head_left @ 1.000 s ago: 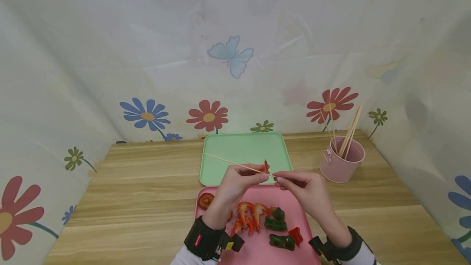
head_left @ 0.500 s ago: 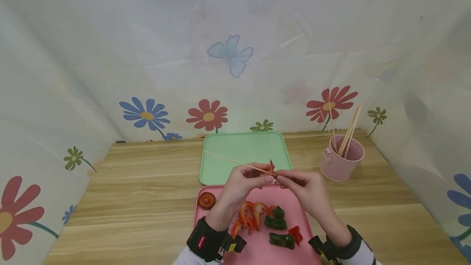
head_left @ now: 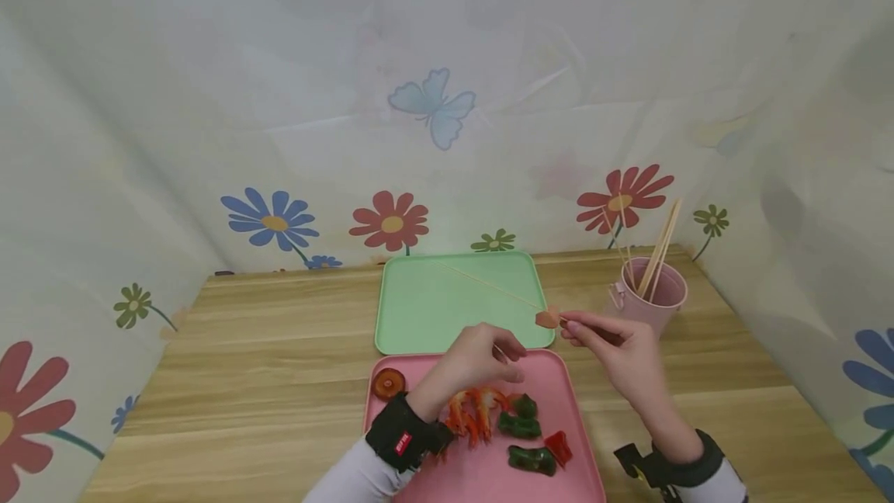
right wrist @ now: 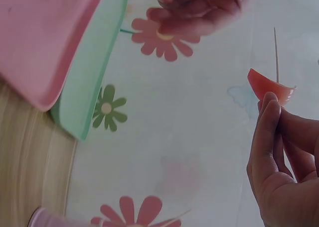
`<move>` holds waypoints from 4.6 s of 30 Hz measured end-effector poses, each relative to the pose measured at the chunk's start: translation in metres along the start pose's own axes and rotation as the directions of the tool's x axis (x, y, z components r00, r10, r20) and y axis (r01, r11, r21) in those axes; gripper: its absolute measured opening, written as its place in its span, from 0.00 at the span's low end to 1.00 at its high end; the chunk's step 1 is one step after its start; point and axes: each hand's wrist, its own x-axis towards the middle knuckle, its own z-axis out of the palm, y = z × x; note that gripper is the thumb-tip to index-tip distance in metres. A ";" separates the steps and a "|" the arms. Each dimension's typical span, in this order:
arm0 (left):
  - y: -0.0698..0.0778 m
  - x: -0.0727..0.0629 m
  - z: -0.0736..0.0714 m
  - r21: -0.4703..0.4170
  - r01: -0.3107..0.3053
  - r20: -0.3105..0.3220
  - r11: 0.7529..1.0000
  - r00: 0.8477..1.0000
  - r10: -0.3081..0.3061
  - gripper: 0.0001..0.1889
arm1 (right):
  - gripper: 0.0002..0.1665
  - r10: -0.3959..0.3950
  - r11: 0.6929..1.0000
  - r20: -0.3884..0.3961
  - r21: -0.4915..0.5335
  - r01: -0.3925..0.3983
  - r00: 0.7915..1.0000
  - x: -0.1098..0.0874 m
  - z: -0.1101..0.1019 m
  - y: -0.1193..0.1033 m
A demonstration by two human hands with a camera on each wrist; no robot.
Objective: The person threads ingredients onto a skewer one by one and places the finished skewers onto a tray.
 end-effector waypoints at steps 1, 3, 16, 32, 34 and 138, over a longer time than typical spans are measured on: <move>0.000 0.002 0.002 0.053 0.001 0.019 0.999 1.000 -0.002 0.12 | 0.12 0.004 1.000 -0.009 -0.001 -0.004 1.000 0.000 -0.003 0.001; 0.001 0.006 0.007 0.136 0.004 0.058 0.991 0.998 -0.012 0.12 | 0.13 0.010 1.000 -0.029 -0.019 -0.010 1.000 -0.001 -0.009 0.003; 0.009 0.015 0.027 0.434 -0.037 0.179 0.900 0.983 -0.046 0.15 | 0.16 0.057 0.988 -0.106 -0.135 -0.071 0.993 -0.010 -0.034 0.014; 0.012 0.012 0.038 0.539 -0.079 0.190 0.839 0.981 -0.030 0.07 | 0.14 0.052 0.988 -0.124 -0.141 -0.070 0.991 -0.012 -0.040 0.013; 0.011 0.012 0.037 0.523 -0.065 0.183 0.850 0.982 -0.037 0.07 | 0.14 0.055 0.984 -0.126 -0.162 -0.075 0.990 -0.012 -0.040 0.014; 0.004 -0.036 -0.068 -0.766 -0.463 -0.622 0.446 0.710 -0.330 0.13 | 0.12 -0.015 0.994 0.010 -0.110 0.016 1.000 0.008 -0.015 -0.013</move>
